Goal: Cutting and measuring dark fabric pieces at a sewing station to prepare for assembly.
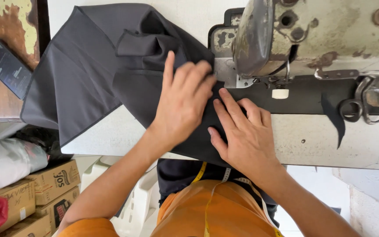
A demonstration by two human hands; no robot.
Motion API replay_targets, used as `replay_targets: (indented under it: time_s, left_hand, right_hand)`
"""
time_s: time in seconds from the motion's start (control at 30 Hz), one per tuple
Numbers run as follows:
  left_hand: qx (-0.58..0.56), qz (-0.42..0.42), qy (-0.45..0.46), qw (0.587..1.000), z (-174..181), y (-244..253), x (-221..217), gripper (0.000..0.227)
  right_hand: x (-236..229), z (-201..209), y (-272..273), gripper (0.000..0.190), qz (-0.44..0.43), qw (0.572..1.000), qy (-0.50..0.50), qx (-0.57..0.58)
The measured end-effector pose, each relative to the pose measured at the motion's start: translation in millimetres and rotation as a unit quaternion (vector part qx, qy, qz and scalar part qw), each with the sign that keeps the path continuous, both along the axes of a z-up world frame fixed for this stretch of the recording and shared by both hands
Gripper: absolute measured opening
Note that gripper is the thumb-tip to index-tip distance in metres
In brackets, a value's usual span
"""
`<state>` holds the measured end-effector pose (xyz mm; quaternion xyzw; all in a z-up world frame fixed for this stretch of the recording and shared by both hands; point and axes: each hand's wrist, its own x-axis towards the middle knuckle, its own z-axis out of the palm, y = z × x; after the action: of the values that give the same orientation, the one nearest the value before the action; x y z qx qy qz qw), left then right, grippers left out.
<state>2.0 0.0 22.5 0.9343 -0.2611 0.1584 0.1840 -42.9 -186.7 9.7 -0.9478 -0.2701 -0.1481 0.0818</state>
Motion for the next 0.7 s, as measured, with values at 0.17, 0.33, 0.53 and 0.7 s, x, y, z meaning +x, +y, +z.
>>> replay_targets:
  time_s: [0.17,0.33,0.53,0.7]
  left_hand:
    - [0.053,-0.052,0.060,0.995,-18.8,2.9,-38.9,0.042]
    - [0.012,-0.083,0.064,0.994,-20.0,8.3,-32.6,0.042]
    - [0.010,-0.107,0.065,0.992,-21.7,8.2,-31.2,0.044]
    - [0.017,-0.111,0.060,0.992,-19.4,10.7,-37.2,0.043]
  right_hand:
    - [1.3,5.1,-1.0,0.048,0.009,1.000,0.008,0.025]
    - [20.4,6.9,-32.0,0.038,0.055,0.991,0.044,0.113]
    - [46.7,20.7,2.5,0.049,0.017,0.996,0.069,0.058]
    - [43.1,3.3,-17.5,0.040,0.021,0.999,-0.022,-0.030]
